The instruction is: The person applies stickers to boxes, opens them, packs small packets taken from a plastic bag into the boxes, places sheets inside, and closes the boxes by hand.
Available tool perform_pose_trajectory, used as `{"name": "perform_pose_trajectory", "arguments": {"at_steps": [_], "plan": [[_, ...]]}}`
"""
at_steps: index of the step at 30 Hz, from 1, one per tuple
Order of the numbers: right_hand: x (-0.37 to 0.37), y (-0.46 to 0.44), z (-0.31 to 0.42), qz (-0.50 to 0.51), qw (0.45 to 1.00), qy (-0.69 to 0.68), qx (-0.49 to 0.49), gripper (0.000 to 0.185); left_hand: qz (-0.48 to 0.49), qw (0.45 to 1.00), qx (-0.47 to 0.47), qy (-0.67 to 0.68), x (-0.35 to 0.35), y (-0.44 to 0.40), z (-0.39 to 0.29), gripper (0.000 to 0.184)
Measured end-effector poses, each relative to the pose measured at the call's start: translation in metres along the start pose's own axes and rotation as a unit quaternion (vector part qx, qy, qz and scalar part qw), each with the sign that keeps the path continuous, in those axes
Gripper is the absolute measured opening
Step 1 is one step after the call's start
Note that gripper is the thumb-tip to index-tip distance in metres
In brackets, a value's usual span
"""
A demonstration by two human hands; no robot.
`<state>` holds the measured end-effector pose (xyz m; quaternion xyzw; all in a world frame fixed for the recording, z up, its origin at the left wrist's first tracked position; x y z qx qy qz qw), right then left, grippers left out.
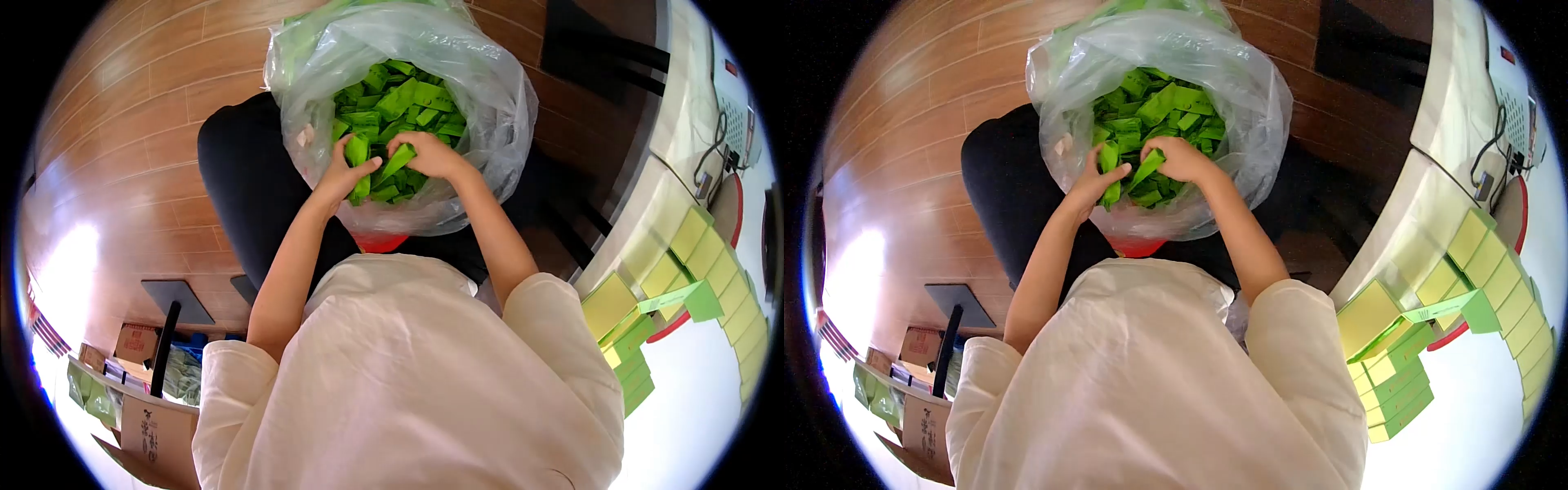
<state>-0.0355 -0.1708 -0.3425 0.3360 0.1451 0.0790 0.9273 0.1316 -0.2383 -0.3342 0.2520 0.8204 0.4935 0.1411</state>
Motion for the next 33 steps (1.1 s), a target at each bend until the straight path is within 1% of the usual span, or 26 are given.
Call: {"name": "perform_pose_trajectory", "arguments": {"at_steps": [2, 4, 5, 6, 7, 8, 9, 10, 11, 12, 13, 14, 16, 17, 18, 20, 21, 22, 24, 25, 26, 28, 30, 31, 32, 33], "plan": [[0.000, -0.004, 0.012, 0.008, 1.000, -0.005, -0.023, 0.034, 0.099, 0.994, -0.036, -0.001, 0.015, 0.006, 0.001, 0.089], [0.006, -0.013, 0.016, -0.059, 0.997, 0.014, -0.043, 0.039, 0.109, 0.994, -0.026, 0.001, 0.016, 0.005, 0.004, 0.087], [0.023, -0.025, 0.000, -0.024, 0.984, -0.174, 0.020, 0.046, 0.114, 0.992, -0.027, 0.039, 0.016, 0.007, 0.001, 0.082], [0.027, -0.031, -0.001, -0.021, 0.984, -0.176, 0.017, 0.046, 0.118, 0.990, -0.027, 0.076, 0.014, 0.008, -0.001, 0.076], [0.025, -0.036, -0.007, -0.091, 0.979, -0.179, 0.038, 0.047, 0.114, 0.990, -0.028, 0.074, 0.011, 0.006, -0.002, 0.076], [0.023, -0.039, -0.013, -0.161, 0.968, -0.181, 0.061, 0.048, 0.059, 0.993, -0.027, 0.096, 0.005, 0.001, -0.003, 0.074], [0.017, -0.043, -0.024, -0.227, 0.968, -0.060, 0.091, 0.052, 0.006, 0.993, -0.025, 0.116, -0.002, -0.002, -0.004, 0.071], [0.026, -0.050, -0.041, -0.227, 0.967, -0.064, 0.093, 0.052, 0.006, 0.993, -0.027, 0.112, -0.002, -0.001, -0.005, 0.071], [0.034, -0.054, -0.056, -0.242, 0.964, 0.062, 0.089, 0.052, -0.042, 0.993, -0.014, 0.108, -0.005, -0.002, -0.007, 0.072], [0.042, -0.055, -0.069, -0.252, 0.946, 0.188, 0.084, 0.053, -0.089, 0.991, -0.001, 0.105, -0.009, -0.002, -0.008, 0.072], [0.054, -0.056, -0.073, -0.219, 0.945, 0.220, 0.107, 0.049, -0.088, 0.991, -0.002, 0.102, -0.009, -0.003, -0.008, 0.072], [0.060, -0.059, -0.075, -0.217, 0.945, 0.217, 0.108, 0.049, -0.086, 0.988, -0.005, 0.125, -0.009, -0.005, -0.007, 0.073], [0.076, -0.064, -0.083, -0.084, 0.928, 0.266, 0.246, 0.034, -0.091, 0.985, -0.007, 0.148, -0.013, -0.004, -0.008, 0.075], [0.074, -0.064, -0.081, -0.089, 0.931, 0.267, 0.231, 0.026, -0.099, 0.981, -0.003, 0.166, -0.013, -0.002, -0.009, 0.075], [0.073, -0.063, -0.079, -0.087, 0.933, 0.265, 0.228, 0.026, -0.104, 0.977, 0.003, 0.184, -0.013, 0.000, -0.011, 0.076], [0.059, -0.057, -0.075, -0.155, 0.950, 0.182, 0.199, 0.025, -0.110, 0.977, -0.009, 0.183, -0.015, 0.001, -0.014, 0.074], [0.044, -0.049, -0.061, -0.137, 0.961, 0.148, 0.188, 0.030, -0.111, 0.976, -0.012, 0.187, -0.017, -0.001, -0.012, 0.074], [0.035, -0.041, -0.061, -0.143, 0.959, 0.151, 0.192, 0.030, -0.108, 0.976, -0.014, 0.191, -0.016, -0.002, -0.012, 0.073], [0.014, -0.027, -0.060, -0.215, 0.965, 0.062, 0.140, 0.033, -0.108, 0.975, -0.008, 0.194, -0.013, -0.003, -0.014, 0.073], [0.003, -0.021, -0.061, -0.259, 0.958, 0.068, 0.104, 0.033, -0.107, 0.974, -0.006, 0.198, -0.012, -0.002, -0.014, 0.073], [-0.008, -0.017, -0.066, -0.266, 0.955, 0.073, 0.104, 0.033, -0.106, 0.974, -0.003, 0.202, -0.013, -0.001, -0.015, 0.072], [-0.042, 0.010, -0.049, -0.361, 0.925, -0.028, 0.112, 0.031, -0.079, 0.976, 0.023, 0.202, -0.010, 0.003, -0.018, 0.073], [-0.061, 0.041, -0.015, -0.361, 0.924, -0.040, 0.119, 0.031, -0.038, 0.978, 0.025, 0.203, -0.005, 0.010, -0.021, 0.071], [-0.065, 0.053, 0.003, -0.347, 0.935, -0.029, 0.062, 0.031, -0.008, 0.982, 0.064, 0.177, -0.002, 0.016, -0.029, 0.070], [-0.067, 0.063, 0.016, -0.332, 0.943, -0.018, 0.005, 0.031, 0.000, 0.982, 0.070, 0.176, 0.000, 0.019, -0.028, 0.070], [-0.065, 0.069, 0.029, -0.346, 0.935, 0.048, -0.054, 0.032, -0.027, 0.981, 0.172, 0.088, 0.002, 0.031, -0.042, 0.070]]}}
Point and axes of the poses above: each hand's wrist, its own y-axis away from the middle knuckle, its own x-axis out of the palm, z = x × y, the point moved 5 cm from there along -y, towards the middle knuckle, and after that the axes turned 7 degrees about -z, right-handed, at the moved point
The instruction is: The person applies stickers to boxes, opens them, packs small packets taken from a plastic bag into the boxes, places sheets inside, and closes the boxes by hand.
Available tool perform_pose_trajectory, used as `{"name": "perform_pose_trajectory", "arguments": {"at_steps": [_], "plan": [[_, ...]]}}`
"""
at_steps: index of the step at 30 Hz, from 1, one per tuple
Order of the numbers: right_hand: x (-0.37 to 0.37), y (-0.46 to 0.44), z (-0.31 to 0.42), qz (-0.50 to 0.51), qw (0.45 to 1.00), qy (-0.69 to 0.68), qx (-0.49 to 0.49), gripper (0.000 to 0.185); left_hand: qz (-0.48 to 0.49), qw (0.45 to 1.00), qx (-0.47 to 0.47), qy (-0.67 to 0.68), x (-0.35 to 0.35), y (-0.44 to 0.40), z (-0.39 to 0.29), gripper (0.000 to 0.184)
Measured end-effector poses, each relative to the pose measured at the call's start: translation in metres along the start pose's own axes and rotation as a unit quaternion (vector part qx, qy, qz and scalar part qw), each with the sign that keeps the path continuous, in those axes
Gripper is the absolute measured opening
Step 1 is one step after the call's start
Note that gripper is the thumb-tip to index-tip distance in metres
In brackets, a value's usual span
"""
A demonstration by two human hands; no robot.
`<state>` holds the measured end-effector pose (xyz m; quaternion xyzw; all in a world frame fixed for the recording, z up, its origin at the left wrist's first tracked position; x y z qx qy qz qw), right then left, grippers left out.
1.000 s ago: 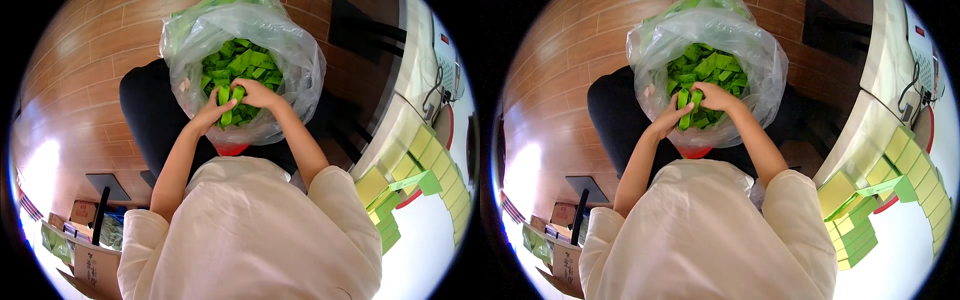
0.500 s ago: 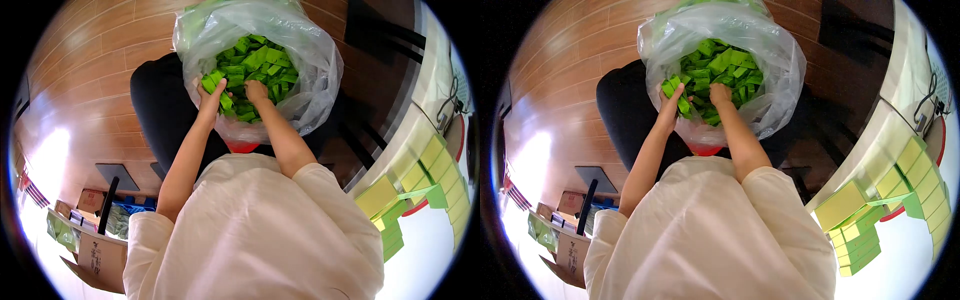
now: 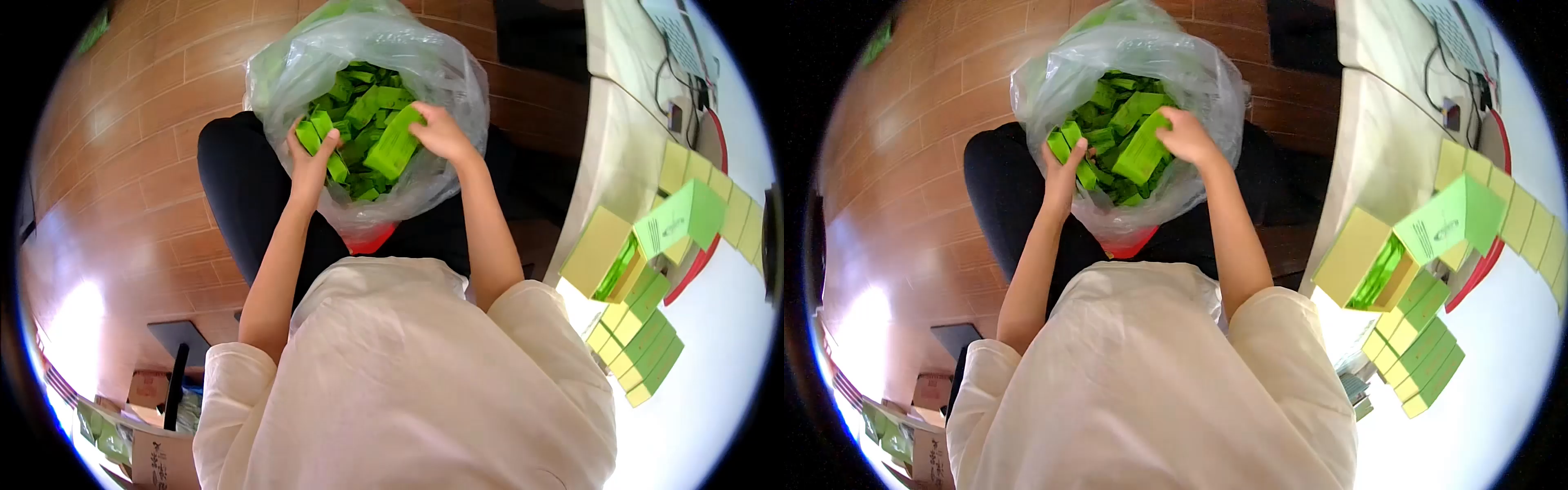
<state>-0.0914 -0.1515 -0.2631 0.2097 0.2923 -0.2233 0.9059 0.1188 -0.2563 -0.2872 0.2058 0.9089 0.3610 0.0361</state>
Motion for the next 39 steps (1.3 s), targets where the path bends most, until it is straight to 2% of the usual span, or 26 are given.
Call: {"name": "perform_pose_trajectory", "arguments": {"at_steps": [1, 2, 3, 4, 5, 7, 8, 9, 11, 13, 14, 15, 17, 20, 21, 23, 25, 27, 28, 30, 32, 33, 35, 37, 39], "plan": [[-0.006, 0.006, 0.005, -0.011, 1.000, 0.003, -0.002, 0.032, -0.003, 0.990, 0.107, -0.087, 0.006, 0.008, -0.016, 0.071], [-0.008, 0.017, 0.006, 0.023, 0.999, 0.017, 0.038, 0.032, 0.046, 0.986, 0.124, -0.097, 0.014, 0.020, -0.024, 0.073], [-0.013, 0.028, 0.027, 0.057, 0.995, 0.029, 0.078, 0.034, 0.055, 0.985, 0.132, -0.098, 0.021, 0.031, -0.035, 0.073], [-0.020, 0.040, 0.053, 0.090, 0.985, -0.047, 0.142, 0.036, 0.121, 0.965, 0.184, -0.144, 0.035, 0.044, -0.045, 0.074], [-0.024, 0.048, 0.066, 0.076, 0.986, -0.049, 0.139, 0.036, 0.184, 0.934, 0.238, -0.190, 0.050, 0.058, -0.051, 0.074], [-0.031, 0.061, 0.080, 0.030, 0.960, -0.206, 0.187, 0.040, 0.240, 0.949, 0.149, -0.140, 0.069, 0.075, -0.049, 0.075], [-0.040, 0.068, 0.083, 0.002, 0.956, -0.207, 0.206, 0.041, 0.253, 0.951, 0.122, -0.126, 0.078, 0.083, -0.053, 0.077], [-0.052, 0.076, 0.089, -0.020, 0.956, -0.212, 0.203, 0.041, 0.270, 0.944, 0.133, -0.135, 0.086, 0.091, -0.057, 0.077], [-0.082, 0.098, 0.099, -0.104, 0.886, -0.386, 0.236, 0.038, 0.295, 0.941, 0.148, -0.070, 0.105, 0.107, -0.069, 0.077], [-0.111, 0.122, 0.107, -0.123, 0.870, -0.435, 0.196, 0.043, 0.327, 0.931, 0.154, -0.055, 0.127, 0.133, -0.090, 0.078], [-0.133, 0.133, 0.114, -0.199, 0.921, -0.321, 0.095, 0.047, 0.339, 0.928, 0.152, -0.016, 0.138, 0.147, -0.102, 0.078], [-0.152, 0.148, 0.125, -0.274, 0.942, -0.193, -0.003, 0.050, 0.352, 0.924, 0.149, 0.022, 0.150, 0.162, -0.115, 0.078], [-0.190, 0.188, 0.158, -0.256, 0.956, -0.144, 0.005, 0.049, 0.410, 0.883, 0.224, -0.034, 0.180, 0.206, -0.146, 0.076], [-0.243, 0.241, 0.161, -0.369, 0.915, -0.157, -0.038, 0.045, 0.489, 0.816, 0.299, -0.074, 0.230, 0.258, -0.163, 0.080], [-0.261, 0.260, 0.158, -0.405, 0.902, -0.142, -0.048, 0.043, 0.534, 0.797, 0.278, -0.059, 0.251, 0.281, -0.165, 0.079], [-0.296, 0.294, 0.151, -0.451, 0.877, -0.161, -0.028, 0.042, 0.562, 0.742, 0.356, -0.083, 0.290, 0.314, -0.163, 0.075], [-0.322, 0.318, 0.132, -0.484, 0.856, -0.183, -0.012, 0.041, 0.570, 0.717, 0.386, -0.111, 0.335, 0.339, -0.153, 0.072], [-0.346, 0.339, 0.103, -0.546, 0.790, -0.280, 0.003, 0.042, 0.573, 0.695, 0.413, -0.134, 0.376, 0.357, -0.138, 0.070], [-0.355, 0.346, 0.088, -0.550, 0.787, -0.279, 0.004, 0.042, 0.558, 0.687, 0.443, -0.141, 0.395, 0.361, -0.126, 0.069], [-0.362, 0.355, 0.044, -0.558, 0.773, -0.287, 0.097, 0.045, 0.545, 0.677, 0.471, -0.150, 0.417, 0.358, -0.105, 0.069], [-0.358, 0.353, 0.018, -0.542, 0.779, -0.293, 0.118, 0.047, 0.412, 0.626, 0.595, -0.289, 0.427, 0.346, -0.090, 0.065], [-0.354, 0.350, 0.007, -0.522, 0.787, -0.299, 0.138, 0.048, 0.411, 0.625, 0.594, -0.295, 0.428, 0.344, -0.088, 0.065], [-0.346, 0.344, -0.009, -0.504, 0.785, -0.326, 0.149, 0.051, 0.347, 0.592, 0.651, -0.326, 0.422, 0.338, -0.084, 0.060], [-0.336, 0.337, -0.015, -0.464, 0.764, -0.430, 0.129, 0.053, 0.365, 0.596, 0.625, -0.348, 0.421, 0.335, -0.089, 0.058], [-0.335, 0.333, -0.010, -0.437, 0.772, -0.443, 0.131, 0.054, 0.382, 0.602, 0.601, -0.359, 0.421, 0.333, -0.088, 0.056]]}}
Point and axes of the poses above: each hand's wrist, its own y-axis away from the middle knuckle, its own x-axis out of the palm, z = x × y, the point moved 5 cm from there along -y, towards the middle knuckle, and after that the axes turned 7 degrees about -z, right-handed, at the moved point
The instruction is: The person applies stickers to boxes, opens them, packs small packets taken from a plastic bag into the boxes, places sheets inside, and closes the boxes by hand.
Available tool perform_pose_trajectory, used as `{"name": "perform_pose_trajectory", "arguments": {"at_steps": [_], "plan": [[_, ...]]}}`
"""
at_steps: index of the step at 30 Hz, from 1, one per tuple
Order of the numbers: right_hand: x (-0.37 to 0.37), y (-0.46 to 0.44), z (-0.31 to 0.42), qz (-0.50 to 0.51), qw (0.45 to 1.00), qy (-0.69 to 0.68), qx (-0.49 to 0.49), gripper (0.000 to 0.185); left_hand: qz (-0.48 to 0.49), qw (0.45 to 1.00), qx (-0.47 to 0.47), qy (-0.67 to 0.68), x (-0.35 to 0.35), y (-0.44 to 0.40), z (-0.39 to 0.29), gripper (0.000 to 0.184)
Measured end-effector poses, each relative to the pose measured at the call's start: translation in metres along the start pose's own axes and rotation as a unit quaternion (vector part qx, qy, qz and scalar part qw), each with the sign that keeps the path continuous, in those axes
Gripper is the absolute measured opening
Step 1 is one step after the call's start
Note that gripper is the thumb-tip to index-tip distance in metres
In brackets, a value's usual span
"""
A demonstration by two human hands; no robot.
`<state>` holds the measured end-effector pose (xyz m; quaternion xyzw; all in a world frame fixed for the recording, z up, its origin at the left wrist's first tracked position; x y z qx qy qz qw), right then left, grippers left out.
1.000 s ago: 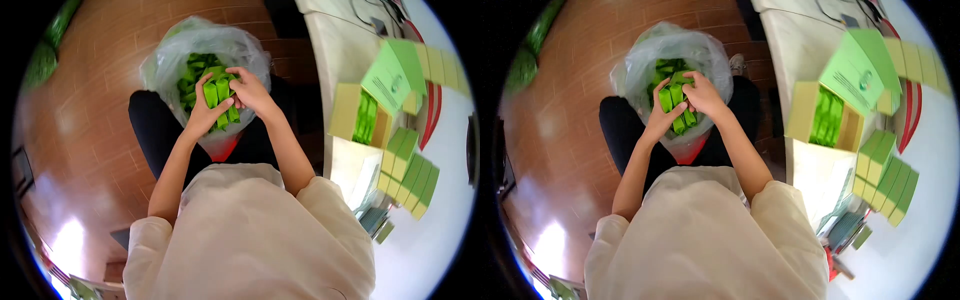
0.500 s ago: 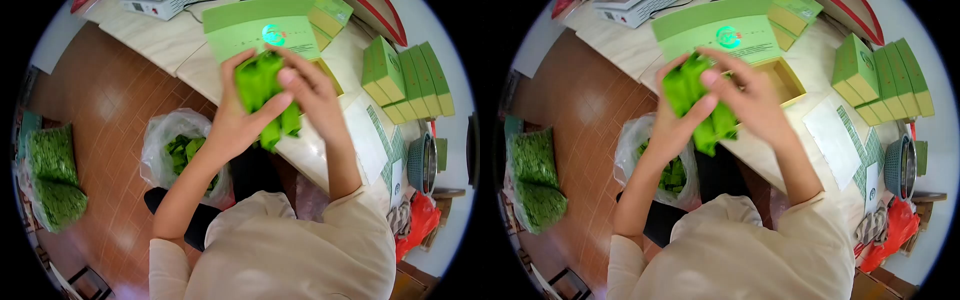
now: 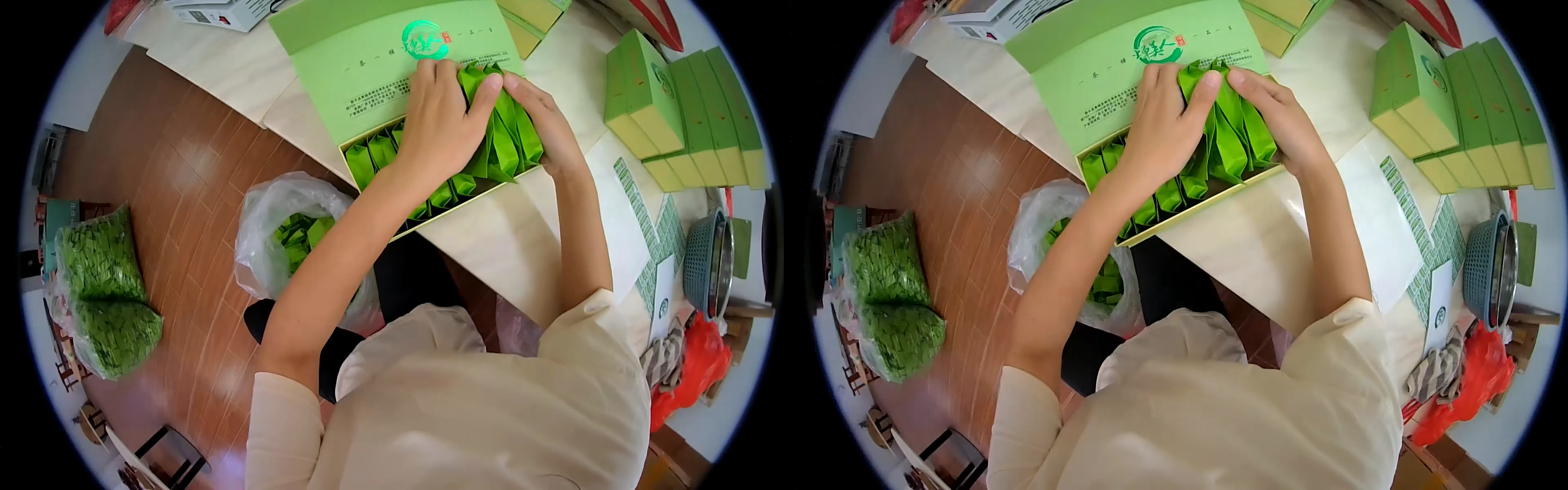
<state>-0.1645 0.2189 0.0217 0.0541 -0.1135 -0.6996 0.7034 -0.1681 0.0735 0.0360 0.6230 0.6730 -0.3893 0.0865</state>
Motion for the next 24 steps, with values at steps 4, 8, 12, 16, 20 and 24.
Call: {"name": "perform_pose_trajectory", "arguments": {"at_steps": [4, 8, 12, 16, 20, 24], "plan": [[-0.003, 0.001, 0.019, -0.072, 0.991, 0.034, -0.111, 0.050, -0.043, 0.987, 0.009, 0.155, -0.001, -0.009, -0.015, 0.054], [-0.011, 0.006, 0.028, -0.054, 0.990, 0.046, -0.123, 0.048, -0.036, 0.987, 0.002, 0.154, 0.003, -0.008, -0.019, 0.052], [-0.012, 0.004, 0.003, -0.062, 0.979, 0.152, -0.118, 0.050, 0.028, 0.995, -0.029, 0.089, 0.000, 0.007, -0.002, 0.048], [-0.006, 0.005, -0.005, 0.020, 0.992, 0.113, -0.060, 0.049, 0.023, 0.997, 0.006, 0.072, -0.007, 0.009, 0.001, 0.039], [-0.003, 0.005, 0.000, 0.007, 0.974, 0.199, -0.105, 0.046, -0.007, 0.997, 0.051, 0.056, -0.005, 0.008, 0.004, 0.032], [-0.001, 0.003, -0.011, -0.032, 0.950, 0.265, -0.159, 0.032, -0.044, 0.993, 0.104, -0.016, -0.002, 0.008, 0.002, 0.022]]}}
Point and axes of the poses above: each hand's wrist, its own y-axis away from the middle knuckle, its own x-axis out of the palm, z = x × y, the point moved 5 cm from there along -y, towards the middle knuckle, and after that the axes turned 7 degrees about -z, right-handed, at the moved point
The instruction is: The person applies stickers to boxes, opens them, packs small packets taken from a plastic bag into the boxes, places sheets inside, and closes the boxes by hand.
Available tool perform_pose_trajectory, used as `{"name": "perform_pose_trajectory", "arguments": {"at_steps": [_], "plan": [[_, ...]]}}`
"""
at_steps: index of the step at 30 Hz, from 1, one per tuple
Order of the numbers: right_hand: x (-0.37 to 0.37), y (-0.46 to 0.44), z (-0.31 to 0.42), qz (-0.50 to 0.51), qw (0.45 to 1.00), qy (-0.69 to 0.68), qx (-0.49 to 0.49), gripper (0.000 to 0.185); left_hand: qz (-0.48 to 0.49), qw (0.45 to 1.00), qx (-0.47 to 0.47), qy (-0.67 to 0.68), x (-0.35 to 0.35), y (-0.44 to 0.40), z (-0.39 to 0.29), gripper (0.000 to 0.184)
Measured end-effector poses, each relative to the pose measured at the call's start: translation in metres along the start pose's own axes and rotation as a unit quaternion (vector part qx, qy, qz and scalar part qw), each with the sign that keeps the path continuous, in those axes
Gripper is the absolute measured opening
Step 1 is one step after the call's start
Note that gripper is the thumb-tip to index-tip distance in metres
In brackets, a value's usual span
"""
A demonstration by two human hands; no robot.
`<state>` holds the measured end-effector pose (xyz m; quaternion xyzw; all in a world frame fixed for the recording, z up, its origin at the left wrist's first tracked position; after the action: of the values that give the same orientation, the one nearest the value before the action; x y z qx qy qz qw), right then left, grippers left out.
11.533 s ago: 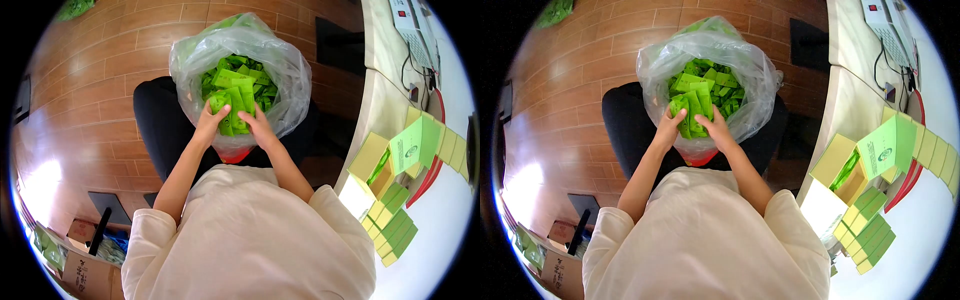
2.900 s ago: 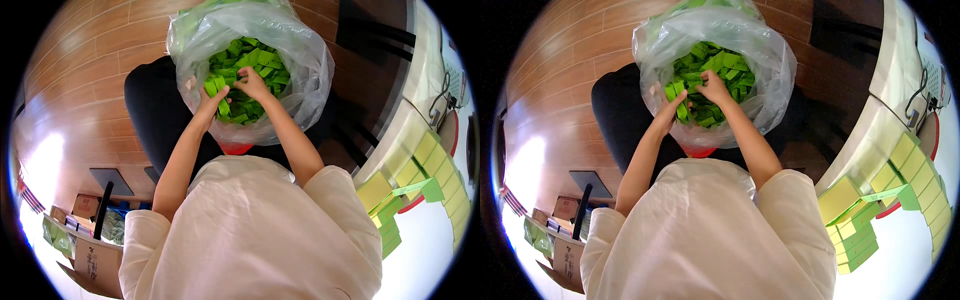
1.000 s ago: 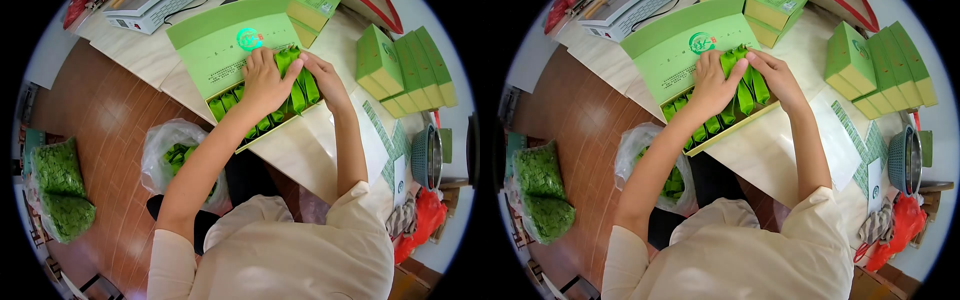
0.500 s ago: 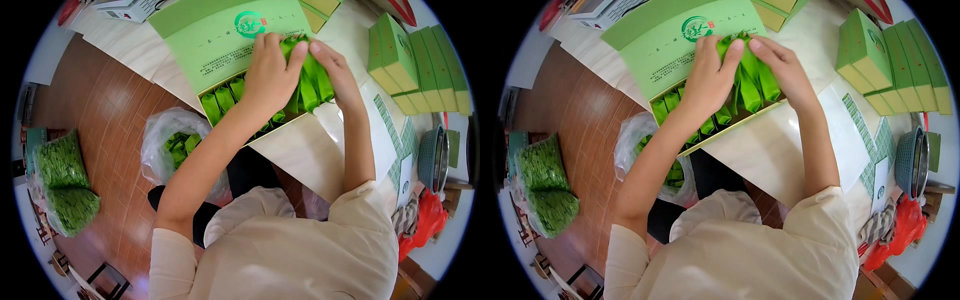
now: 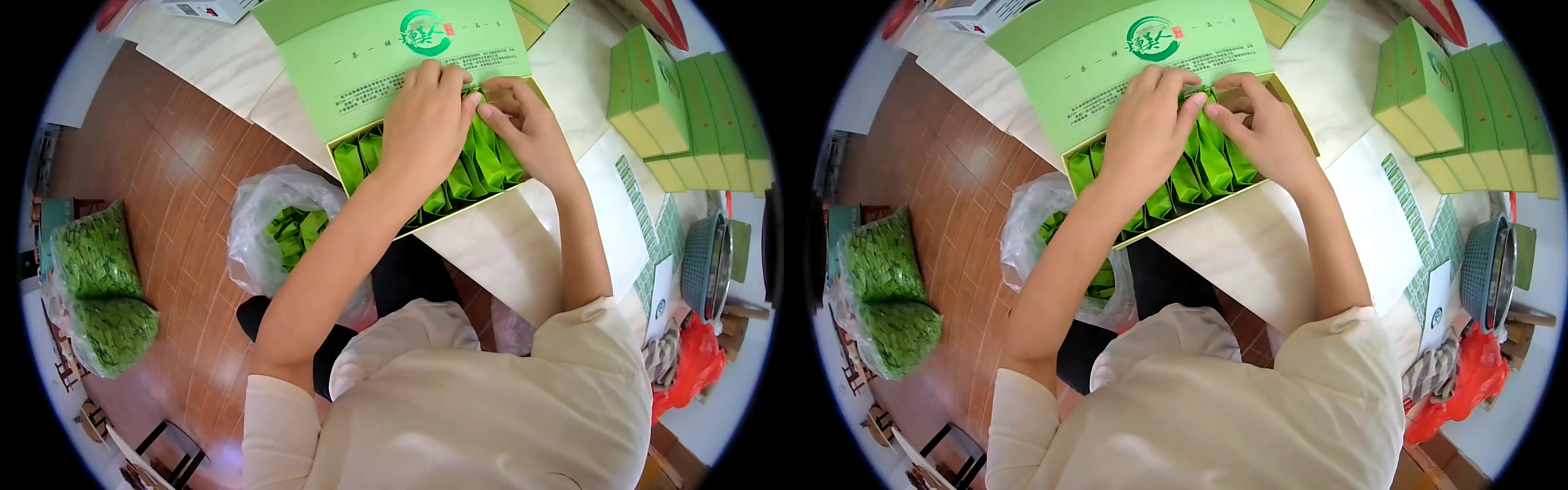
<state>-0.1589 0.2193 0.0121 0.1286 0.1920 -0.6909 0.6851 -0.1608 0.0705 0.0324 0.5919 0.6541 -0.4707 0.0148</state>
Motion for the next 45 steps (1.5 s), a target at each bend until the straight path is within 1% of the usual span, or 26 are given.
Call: {"name": "perform_pose_trajectory", "arguments": {"at_steps": [2, 4, 7, 10, 11, 12, 14, 15, 17, 21, 24, 25, 26, 28, 30, 32, 34, 36, 37, 38, 39, 40, 42, 43, 44, 45], "plan": [[0.001, 0.001, 0.009, -0.020, 0.999, 0.019, -0.022, 0.027, 0.007, 1.000, 0.007, -0.019, 0.001, 0.001, -0.002, 0.020], [0.002, 0.000, 0.006, 0.035, 0.989, 0.144, -0.016, 0.026, 0.039, 0.995, 0.018, -0.086, 0.004, 0.003, -0.005, 0.022], [0.004, -0.001, 0.005, 0.052, 0.986, 0.160, 0.000, 0.028, 0.078, 0.982, 0.033, -0.171, 0.007, 0.005, -0.010, 0.028], [0.003, -0.002, 0.004, 0.017, 0.989, 0.148, -0.023, 0.034, 0.037, 0.995, 0.041, -0.086, -0.015, 0.009, -0.013, 0.030], [0.001, -0.004, -0.002, 0.003, 0.991, 0.131, 0.005, 0.040, 0.074, 0.995, 0.024, -0.066, -0.019, 0.017, -0.015, 0.039], [0.001, -0.003, -0.005, 0.008, 0.991, 0.135, 0.002, 0.040, 0.068, 0.995, 0.018, -0.066, -0.023, 0.025, -0.021, 0.039], [-0.001, -0.001, -0.002, -0.031, 0.998, 0.043, -0.039, 0.044, 0.084, 0.972, 0.202, -0.091, -0.026, 0.046, -0.051, 0.052], [0.000, -0.004, 0.001, -0.002, 0.997, 0.068, 0.041, 0.047, 0.078, 0.974, 0.194, -0.093, -0.029, 0.056, -0.052, 0.052], [0.001, -0.005, 0.005, 0.002, 0.994, 0.104, 0.033, 0.047, 0.213, 0.962, 0.132, -0.106, -0.012, 0.078, -0.041, 0.062], [0.002, -0.004, 0.001, -0.009, 0.991, 0.133, 0.025, 0.049, 0.219, 0.967, 0.113, -0.068, -0.012, 0.076, -0.037, 0.061], [0.003, -0.006, 0.000, 0.000, 0.989, 0.146, 0.016, 0.050, 0.122, 0.991, 0.036, -0.035, -0.048, 0.074, -0.024, 0.059], [0.003, -0.005, 0.000, -0.023, 0.980, 0.198, 0.009, 0.050, 0.091, 0.995, -0.019, -0.029, -0.071, 0.073, -0.015, 0.061], [0.002, -0.004, 0.001, -0.047, 0.968, 0.248, 0.004, 0.051, 0.087, 0.996, -0.023, -0.026, -0.078, 0.082, -0.006, 0.061], [0.014, 0.006, 0.017, -0.049, 0.963, 0.266, -0.005, 0.051, -0.095, 0.983, -0.157, 0.030, -0.097, 0.108, 0.019, 0.066], [0.034, 0.015, 0.039, -0.003, 0.949, 0.315, 0.027, 0.052, -0.055, 0.964, -0.185, 0.183, -0.074, 0.129, 0.021, 0.082], [0.046, 0.019, 0.038, 0.034, 0.946, 0.323, 0.013, 0.056, -0.062, 0.965, -0.165, 0.193, -0.071, 0.132, 0.015, 0.088], [0.053, 0.019, 0.035, -0.047, 0.928, 0.356, -0.099, 0.059, -0.058, 0.965, -0.172, 0.189, -0.069, 0.132, 0.015, 0.087], [0.057, 0.023, 0.047, -0.007, 0.928, 0.374, 0.000, 0.061, -0.068, 0.966, -0.157, 0.191, -0.070, 0.137, 0.019, 0.084], [0.052, 0.020, 0.042, -0.027, 0.922, 0.387, 0.014, 0.054, -0.074, 0.957, -0.170, 0.224, -0.073, 0.141, 0.023, 0.082], [0.055, 0.022, 0.052, -0.059, 0.911, 0.390, -0.119, 0.044, -0.081, 0.946, -0.179, 0.257, -0.078, 0.147, 0.028, 0.080], [0.059, 0.028, 0.067, -0.069, 0.895, 0.428, -0.108, 0.037, -0.146, 0.938, -0.190, 0.250, -0.089, 0.156, 0.034, 0.066], [0.066, 0.039, 0.083, -0.126, 0.870, 0.447, -0.167, 0.033, -0.152, 0.936, -0.204, 0.244, -0.096, 0.167, 0.046, 0.066], [0.086, 0.062, 0.114, -0.205, 0.845, 0.383, -0.313, 0.028, -0.217, 0.917, -0.250, 0.220, -0.113, 0.199, 0.083, 0.049], [0.108, 0.071, 0.119, -0.194, 0.846, 0.384, -0.314, 0.028, -0.273, 0.902, -0.285, 0.175, -0.123, 0.219, 0.102, 0.039], [0.132, 0.083, 0.122, -0.170, 0.901, 0.247, -0.314, 0.026, -0.280, 0.893, -0.327, 0.129, -0.126, 0.246, 0.124, 0.039], [0.158, 0.095, 0.123, -0.141, 0.936, 0.107, -0.305, 0.024, -0.290, 0.854, -0.406, 0.149, -0.120, 0.279, 0.147, 0.037]]}}
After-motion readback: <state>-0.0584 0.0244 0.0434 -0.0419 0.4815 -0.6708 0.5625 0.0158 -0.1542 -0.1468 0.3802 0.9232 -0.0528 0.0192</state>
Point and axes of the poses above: each hand's wrist, its own y-axis away from the middle knuckle, its own x-axis out of the palm, z = x × y, the point moved 5 cm from there along -y, towards the middle knuckle, and after that the axes turned 7 degrees about -z, right-handed, at the moved point
